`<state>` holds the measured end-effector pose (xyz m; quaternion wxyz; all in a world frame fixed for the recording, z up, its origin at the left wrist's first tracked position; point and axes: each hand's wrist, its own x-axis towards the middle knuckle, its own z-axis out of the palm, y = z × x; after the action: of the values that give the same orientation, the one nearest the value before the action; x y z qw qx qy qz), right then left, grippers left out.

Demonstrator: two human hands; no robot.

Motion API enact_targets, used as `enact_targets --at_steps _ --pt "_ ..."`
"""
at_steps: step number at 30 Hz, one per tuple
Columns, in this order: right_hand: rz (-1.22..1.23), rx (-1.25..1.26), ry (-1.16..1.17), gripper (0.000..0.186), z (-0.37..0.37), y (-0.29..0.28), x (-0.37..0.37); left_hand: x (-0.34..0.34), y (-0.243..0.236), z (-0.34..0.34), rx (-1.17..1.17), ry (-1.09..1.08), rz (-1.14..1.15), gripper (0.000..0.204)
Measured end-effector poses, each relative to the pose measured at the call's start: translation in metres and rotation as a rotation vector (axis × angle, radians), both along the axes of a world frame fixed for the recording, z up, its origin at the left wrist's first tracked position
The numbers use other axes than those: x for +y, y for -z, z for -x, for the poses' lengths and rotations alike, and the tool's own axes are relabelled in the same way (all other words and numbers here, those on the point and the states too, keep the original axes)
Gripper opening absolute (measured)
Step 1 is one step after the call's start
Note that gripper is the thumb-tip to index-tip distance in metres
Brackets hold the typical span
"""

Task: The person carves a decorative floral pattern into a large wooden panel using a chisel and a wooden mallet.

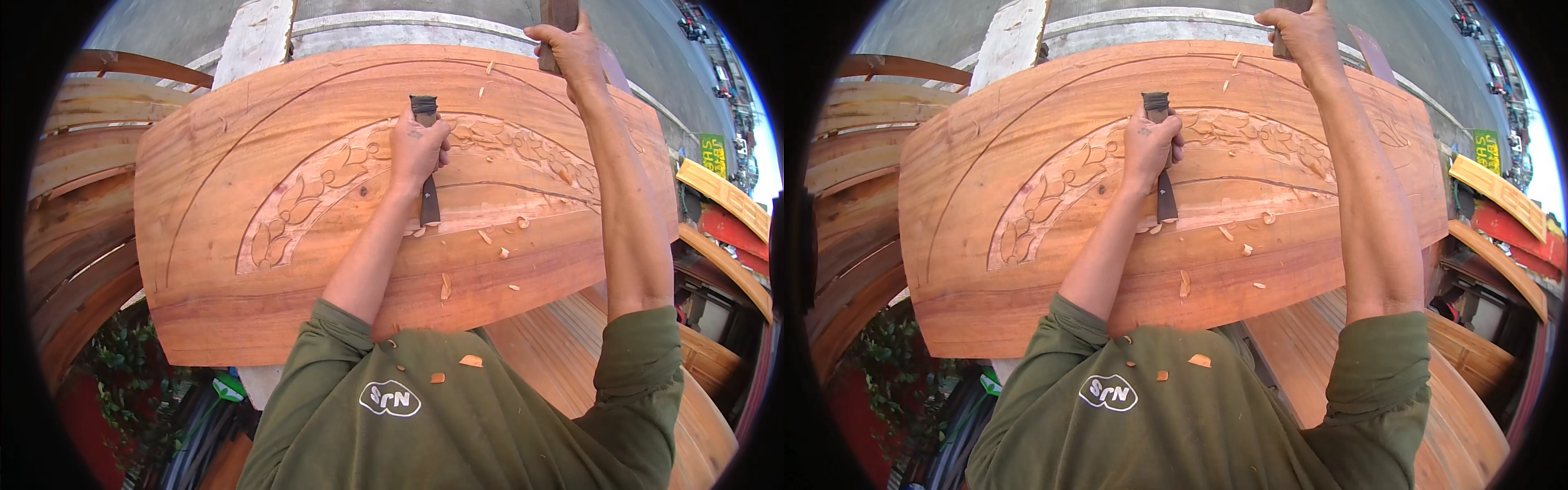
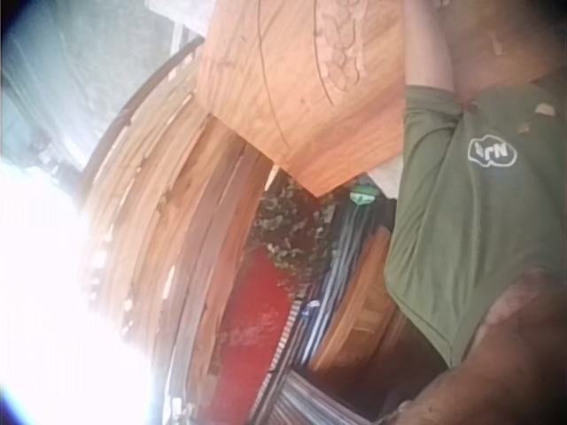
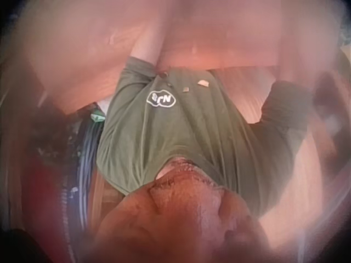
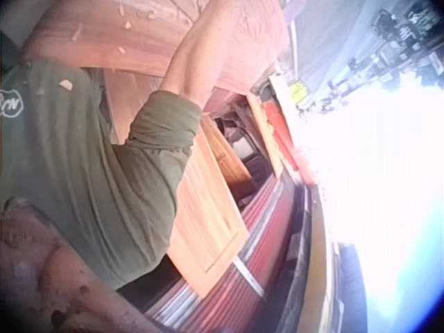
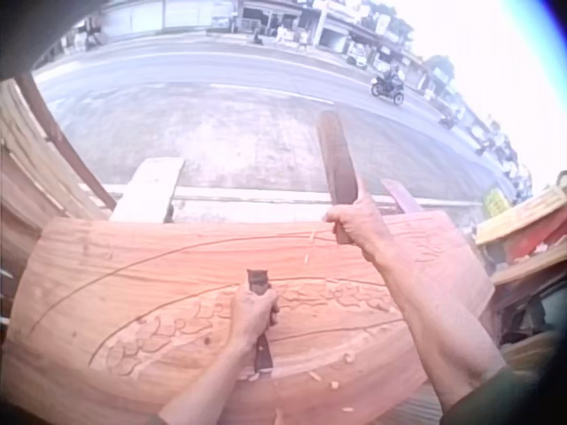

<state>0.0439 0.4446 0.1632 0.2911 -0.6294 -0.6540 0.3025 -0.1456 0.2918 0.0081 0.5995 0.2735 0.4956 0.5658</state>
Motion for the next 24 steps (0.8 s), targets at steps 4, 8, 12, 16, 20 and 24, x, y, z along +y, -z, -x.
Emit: enact_targets --at_steps 4,8,12,16,20,24 --pt "0.006 -0.347 -0.771 0.102 -0.014 0.031 -0.01 -0.006 -0.004 -0.001 -0.01 0.041 0.011 0.018" --pt "0.275 -0.433 -0.53 0.096 0.025 -0.023 -0.006 -0.012 0.003 0.012 0.006 -0.013 0.0 0.019" --pt "-0.054 0.106 -0.062 0.1 -0.003 0.01 0.001 -0.003 -0.006 -0.01 -0.003 0.039 -0.001 0.02" --pt "0.418 -0.702 -0.792 0.11 0.026 -0.007 -0.037 -0.012 0.001 0.005 0.014 0.038 0.05 0.021" --pt "0.031 -0.531 -0.572 0.1 0.001 -0.007 0.001 -0.006 -0.003 0.002 0.032 0.005 0.02 0.02" --pt "0.336 -0.236 -0.317 0.1 0.008 0.003 -0.013 -0.008 -0.003 -0.004 0.012 0.024 0.024 0.019"
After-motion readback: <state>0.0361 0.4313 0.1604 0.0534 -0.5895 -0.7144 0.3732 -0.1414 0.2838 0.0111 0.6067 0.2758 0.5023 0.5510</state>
